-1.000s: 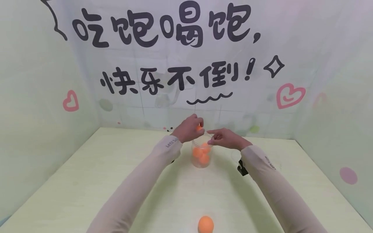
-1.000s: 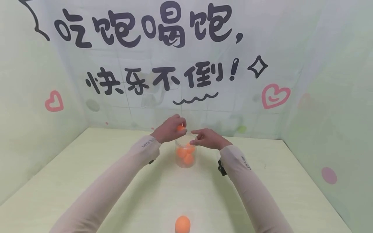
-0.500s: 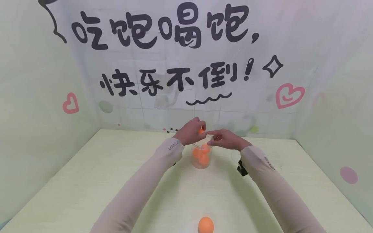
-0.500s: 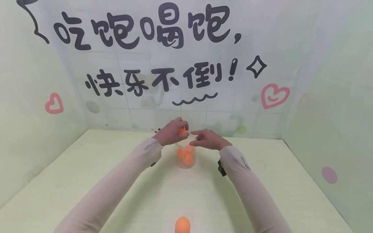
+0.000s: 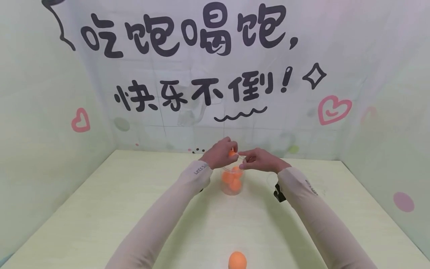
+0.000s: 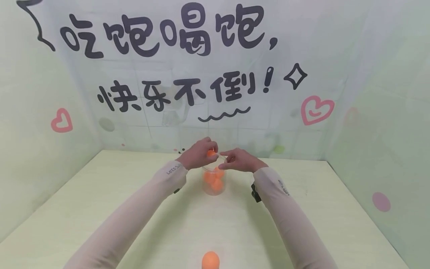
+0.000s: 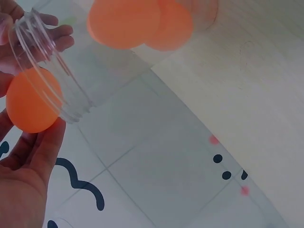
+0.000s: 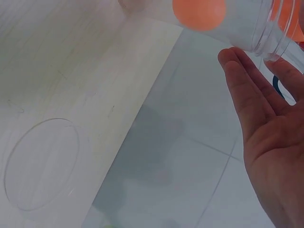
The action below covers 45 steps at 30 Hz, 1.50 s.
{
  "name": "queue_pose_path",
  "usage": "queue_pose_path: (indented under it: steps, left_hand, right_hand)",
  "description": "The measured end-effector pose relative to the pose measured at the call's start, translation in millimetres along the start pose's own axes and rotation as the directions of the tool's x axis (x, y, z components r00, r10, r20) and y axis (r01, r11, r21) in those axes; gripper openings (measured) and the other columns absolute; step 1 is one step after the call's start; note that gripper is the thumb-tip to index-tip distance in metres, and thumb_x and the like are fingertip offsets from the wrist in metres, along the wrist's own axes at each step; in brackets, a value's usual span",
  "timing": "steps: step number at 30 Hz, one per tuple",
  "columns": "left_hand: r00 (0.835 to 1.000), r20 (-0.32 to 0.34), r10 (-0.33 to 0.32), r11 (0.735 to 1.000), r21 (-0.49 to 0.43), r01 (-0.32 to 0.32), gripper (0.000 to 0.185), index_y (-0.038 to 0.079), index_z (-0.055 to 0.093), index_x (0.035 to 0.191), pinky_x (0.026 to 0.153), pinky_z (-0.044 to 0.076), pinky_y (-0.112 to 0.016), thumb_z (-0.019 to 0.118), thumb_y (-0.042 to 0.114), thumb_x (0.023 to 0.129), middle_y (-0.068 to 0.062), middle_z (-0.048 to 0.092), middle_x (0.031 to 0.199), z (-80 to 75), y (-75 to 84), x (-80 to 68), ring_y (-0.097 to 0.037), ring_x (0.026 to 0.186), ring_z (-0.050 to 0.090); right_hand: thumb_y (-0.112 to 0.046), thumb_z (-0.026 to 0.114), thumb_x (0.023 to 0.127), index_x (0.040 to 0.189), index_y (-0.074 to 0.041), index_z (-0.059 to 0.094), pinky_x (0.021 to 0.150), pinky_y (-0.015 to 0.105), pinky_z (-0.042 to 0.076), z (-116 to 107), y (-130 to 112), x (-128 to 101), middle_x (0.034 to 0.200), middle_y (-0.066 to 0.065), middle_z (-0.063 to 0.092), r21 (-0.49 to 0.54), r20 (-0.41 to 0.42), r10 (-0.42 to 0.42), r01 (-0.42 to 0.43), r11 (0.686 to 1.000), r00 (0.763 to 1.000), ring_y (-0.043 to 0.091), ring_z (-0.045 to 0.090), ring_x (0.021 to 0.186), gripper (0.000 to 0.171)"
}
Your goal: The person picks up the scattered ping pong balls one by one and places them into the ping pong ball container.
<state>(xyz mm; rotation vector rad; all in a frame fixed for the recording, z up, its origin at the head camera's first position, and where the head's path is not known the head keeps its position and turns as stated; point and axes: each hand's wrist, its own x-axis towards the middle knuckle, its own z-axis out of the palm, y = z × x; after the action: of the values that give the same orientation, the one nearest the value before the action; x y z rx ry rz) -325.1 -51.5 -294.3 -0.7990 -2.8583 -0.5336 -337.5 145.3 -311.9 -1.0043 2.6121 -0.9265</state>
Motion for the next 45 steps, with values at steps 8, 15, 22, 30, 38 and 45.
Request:
queue_pose_path:
  steps: [8,15,22,30,38,45]
  left_hand:
    - [1.000,0.027,0.000,1.000,-0.021,0.000,0.011,0.011,0.063,0.096,0.060,0.040,-0.023,0.059,0.016,0.088,-0.004,0.049,0.091,1.6,3.1,0.7,-0.016,0.074,0.049]
    - [0.997,0.070,0.013,0.999,-0.040,-0.010,0.011,0.011,0.065,0.097,0.063,0.042,-0.023,0.061,0.016,0.088,-0.004,0.050,0.092,6.5,1.4,3.3,-0.016,0.077,0.050]
    - [0.990,0.138,0.002,0.998,-0.062,0.007,0.011,0.010,0.065,0.098,0.065,0.044,-0.023,0.062,0.015,0.088,-0.004,0.051,0.093,7.1,1.8,3.1,-0.017,0.080,0.051]
    - [0.987,0.161,0.016,0.999,-0.054,-0.007,0.012,0.010,0.064,0.100,0.069,0.045,-0.025,0.063,0.015,0.089,-0.008,0.055,0.098,4.1,2.6,2.7,-0.017,0.081,0.052]
    - [0.985,0.169,0.021,0.999,-0.038,-0.015,0.010,0.010,0.064,0.099,0.068,0.046,-0.025,0.062,0.013,0.089,-0.006,0.055,0.097,3.4,2.3,3.4,-0.017,0.080,0.052]
    - [0.985,0.170,0.020,0.999,-0.030,-0.016,0.010,0.010,0.064,0.098,0.067,0.046,-0.025,0.062,0.013,0.089,-0.005,0.053,0.095,2.3,2.6,4.1,-0.017,0.080,0.052]
  right_hand:
    - [-0.030,0.067,0.089,0.139,-0.002,0.047,0.091,0.041,0.052,0.7,-4.4,-2.2,0.096,0.007,0.072,0.018,0.009,0.010,-0.010,1.000,1.000,0.024,0.067,0.102,0.061]
    - [-0.032,0.066,0.089,0.139,-0.002,0.046,0.090,0.041,0.052,0.4,-4.4,-4.3,0.099,0.009,0.072,0.003,0.003,0.007,-0.007,1.000,1.000,0.025,0.067,0.102,0.063]
    - [-0.031,0.065,0.090,0.141,-0.003,0.044,0.085,0.038,0.053,1.5,-2.5,-4.0,0.101,0.010,0.071,0.006,0.011,0.010,-0.010,1.000,1.000,0.021,0.068,0.095,0.062]
    - [-0.029,0.066,0.090,0.140,-0.005,0.046,0.082,0.036,0.052,0.8,-3.7,-2.8,0.098,0.009,0.071,0.006,0.006,0.032,-0.032,0.999,0.999,0.017,0.067,0.089,0.059]
    - [-0.031,0.065,0.090,0.141,-0.007,0.046,0.086,0.039,0.052,0.9,-4.5,-2.2,0.103,0.010,0.070,0.010,0.006,0.051,-0.051,0.999,0.999,0.019,0.067,0.094,0.059]
    - [-0.031,0.066,0.089,0.141,-0.006,0.045,0.085,0.037,0.052,0.2,-3.7,-2.7,0.100,0.009,0.071,0.018,0.006,0.056,-0.056,0.998,0.998,0.016,0.067,0.091,0.061]
